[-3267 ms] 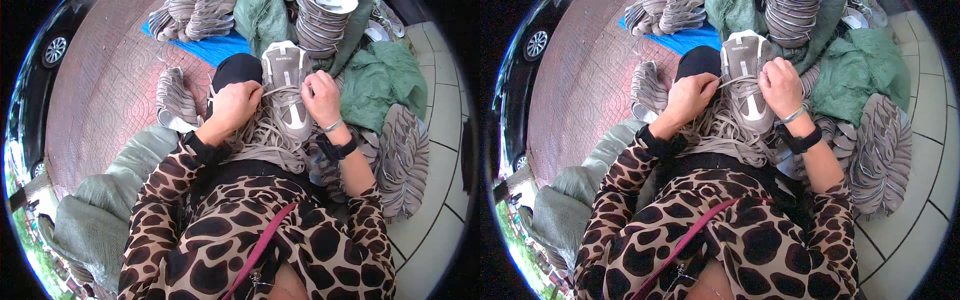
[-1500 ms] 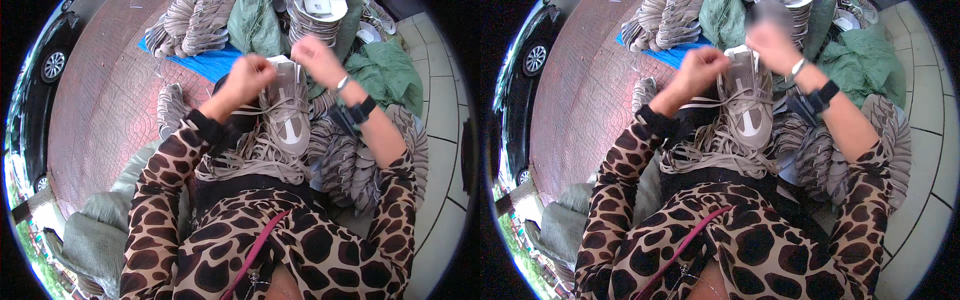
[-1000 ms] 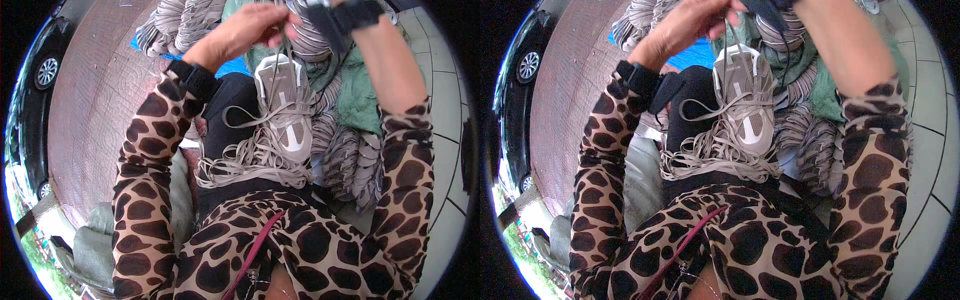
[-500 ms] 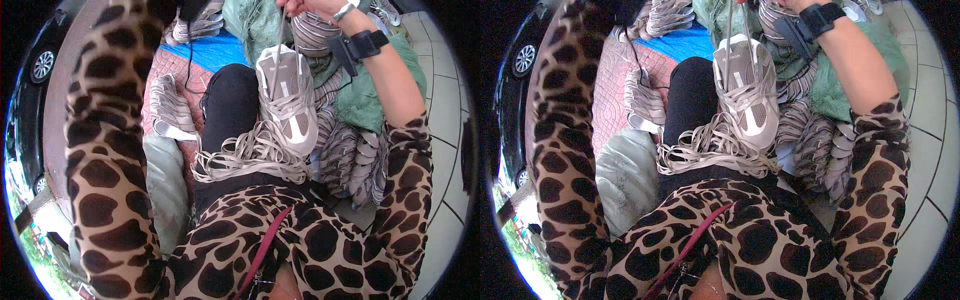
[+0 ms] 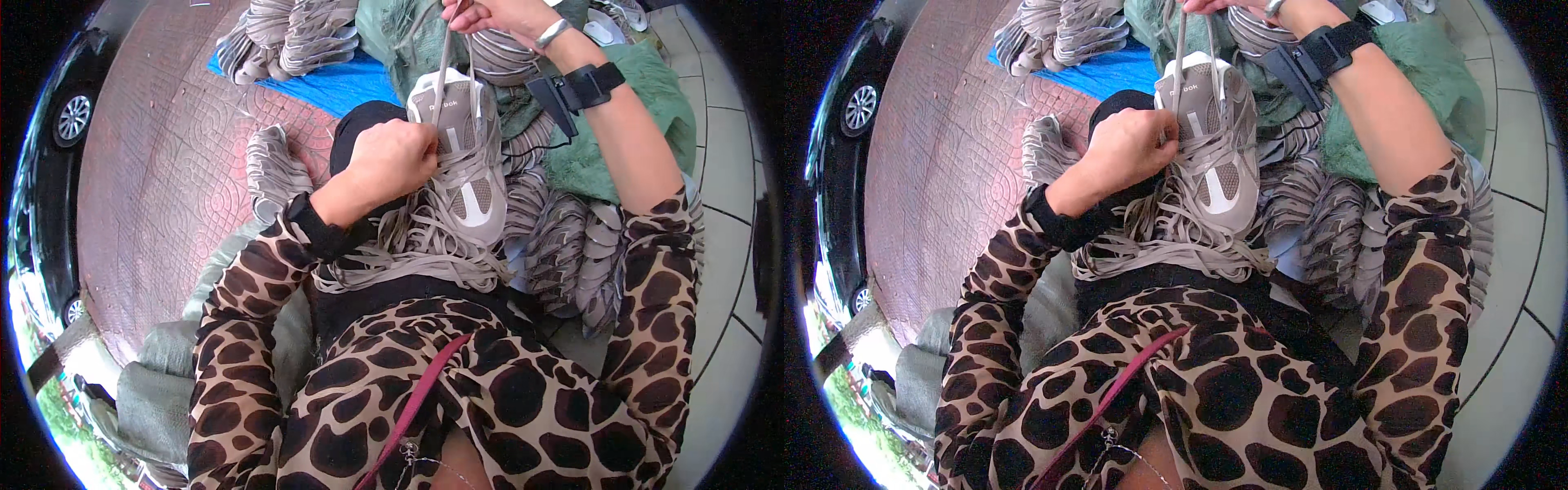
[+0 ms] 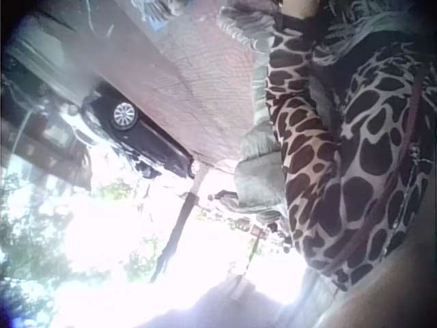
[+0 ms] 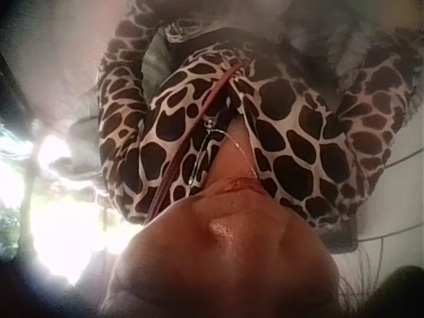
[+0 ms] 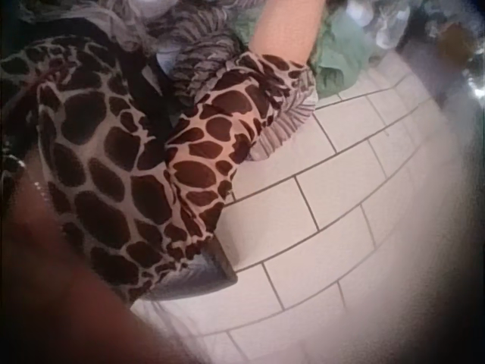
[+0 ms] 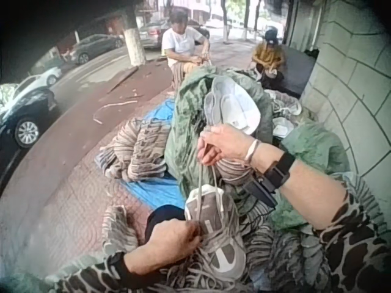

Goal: The person sits on the ground surrounded by stacks of shoes and repeatedly threads a long shoelace through the eyelets of a single sneaker. They pull the lace through the holes and adjust the loops by hand, working on the same shoe throughout the clip.

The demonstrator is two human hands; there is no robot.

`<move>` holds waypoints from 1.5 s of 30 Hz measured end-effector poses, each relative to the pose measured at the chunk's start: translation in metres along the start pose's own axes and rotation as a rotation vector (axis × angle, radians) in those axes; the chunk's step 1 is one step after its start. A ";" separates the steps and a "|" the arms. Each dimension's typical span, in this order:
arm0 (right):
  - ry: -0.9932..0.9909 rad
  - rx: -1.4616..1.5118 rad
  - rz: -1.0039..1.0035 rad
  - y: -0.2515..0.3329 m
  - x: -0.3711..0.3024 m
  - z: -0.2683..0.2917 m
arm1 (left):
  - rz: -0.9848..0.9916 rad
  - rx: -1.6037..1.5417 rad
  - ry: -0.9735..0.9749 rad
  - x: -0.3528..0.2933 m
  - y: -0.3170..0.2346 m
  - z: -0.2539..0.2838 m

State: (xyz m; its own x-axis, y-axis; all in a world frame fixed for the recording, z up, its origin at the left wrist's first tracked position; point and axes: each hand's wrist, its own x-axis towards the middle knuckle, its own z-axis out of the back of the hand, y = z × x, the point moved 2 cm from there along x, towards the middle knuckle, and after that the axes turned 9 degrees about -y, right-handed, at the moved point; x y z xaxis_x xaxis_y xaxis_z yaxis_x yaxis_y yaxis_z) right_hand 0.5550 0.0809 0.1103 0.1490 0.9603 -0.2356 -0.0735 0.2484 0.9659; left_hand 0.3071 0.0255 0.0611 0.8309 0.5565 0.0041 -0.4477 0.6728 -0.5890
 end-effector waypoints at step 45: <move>0.074 -0.144 0.124 -0.017 -0.057 -0.015 | -0.294 0.029 -0.419 -0.039 -0.054 -0.043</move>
State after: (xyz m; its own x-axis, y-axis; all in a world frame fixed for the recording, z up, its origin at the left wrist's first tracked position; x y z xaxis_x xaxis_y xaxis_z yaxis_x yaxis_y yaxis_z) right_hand 0.5327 0.0239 0.1053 0.0573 0.9901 -0.1283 -0.2275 0.1381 0.9639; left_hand 0.3136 -0.0538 0.0579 0.7216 0.4858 0.4932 -0.2290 0.8399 -0.4921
